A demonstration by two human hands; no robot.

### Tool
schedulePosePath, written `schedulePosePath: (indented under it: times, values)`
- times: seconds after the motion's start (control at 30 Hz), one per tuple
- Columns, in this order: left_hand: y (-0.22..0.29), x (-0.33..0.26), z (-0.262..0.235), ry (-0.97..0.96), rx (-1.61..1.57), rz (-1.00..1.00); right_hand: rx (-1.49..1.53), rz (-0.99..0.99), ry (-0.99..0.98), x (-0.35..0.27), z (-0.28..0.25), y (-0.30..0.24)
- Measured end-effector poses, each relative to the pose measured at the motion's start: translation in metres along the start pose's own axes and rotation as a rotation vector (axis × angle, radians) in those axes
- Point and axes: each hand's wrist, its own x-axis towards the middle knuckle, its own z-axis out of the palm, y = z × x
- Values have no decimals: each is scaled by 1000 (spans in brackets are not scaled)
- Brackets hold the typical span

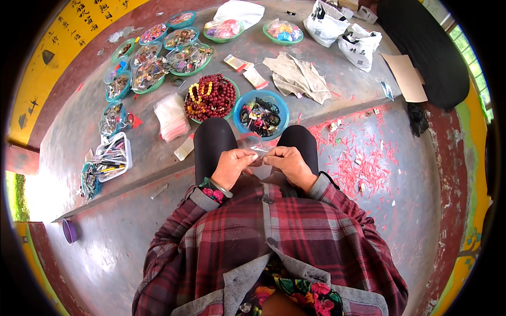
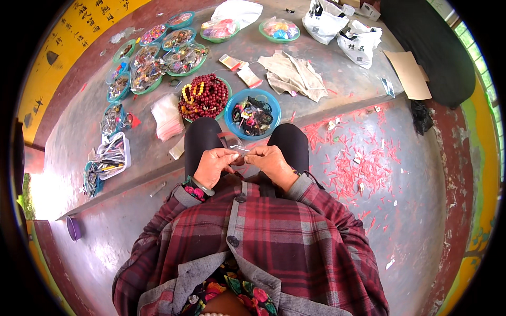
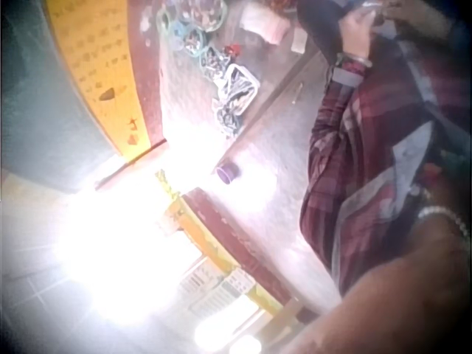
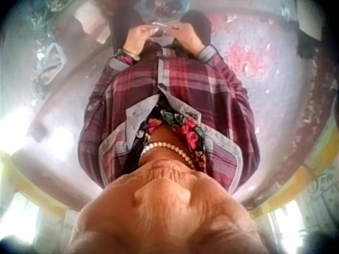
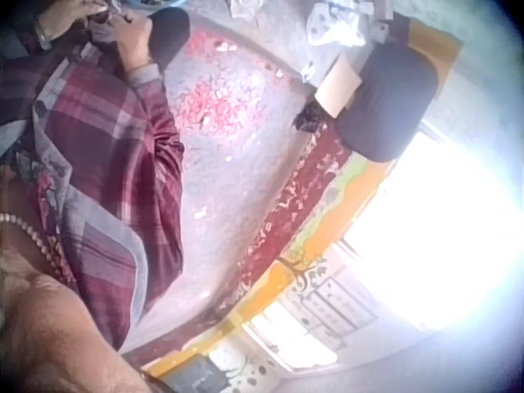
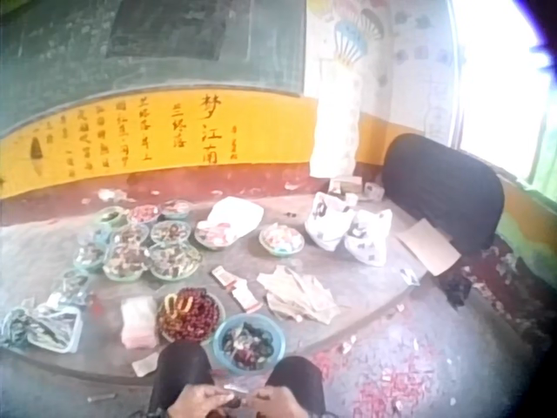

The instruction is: The person sits on the floor and packs small hair accessories into clear plastic bags. They open a bag, insert a hair tie, and seal it, repeating the process with items from nearby bowls.

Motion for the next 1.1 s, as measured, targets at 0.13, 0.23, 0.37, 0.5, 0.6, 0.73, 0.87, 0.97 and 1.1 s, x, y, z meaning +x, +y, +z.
schedulePosePath:
  times: [0.13,0.23,0.37,0.5,0.6,0.73,0.87,0.97,1.1]
  values:
    - [-2,1,0,22,4,5,-5,15,-23,0,0,-3]
    - [-2,1,1,54,16,3,46,24,-38,-2,2,-10]
    - [-4,1,-1,6,77,6,136,-4,-35,2,1,0]
    - [-5,2,-1,-50,-57,-54,110,-39,-61,3,-4,5]
    - [-3,2,-2,-106,-109,-123,168,-31,-115,0,-3,-7]
    - [-3,2,0,-138,-94,-130,291,8,-92,-1,-1,-11]
    - [-1,2,2,-141,18,-103,295,-58,-12,2,-2,-2]
    - [4,0,5,-134,70,-70,267,-82,67,1,-1,-4]
    - [0,2,3,-100,44,-55,210,-120,92,3,0,-3]
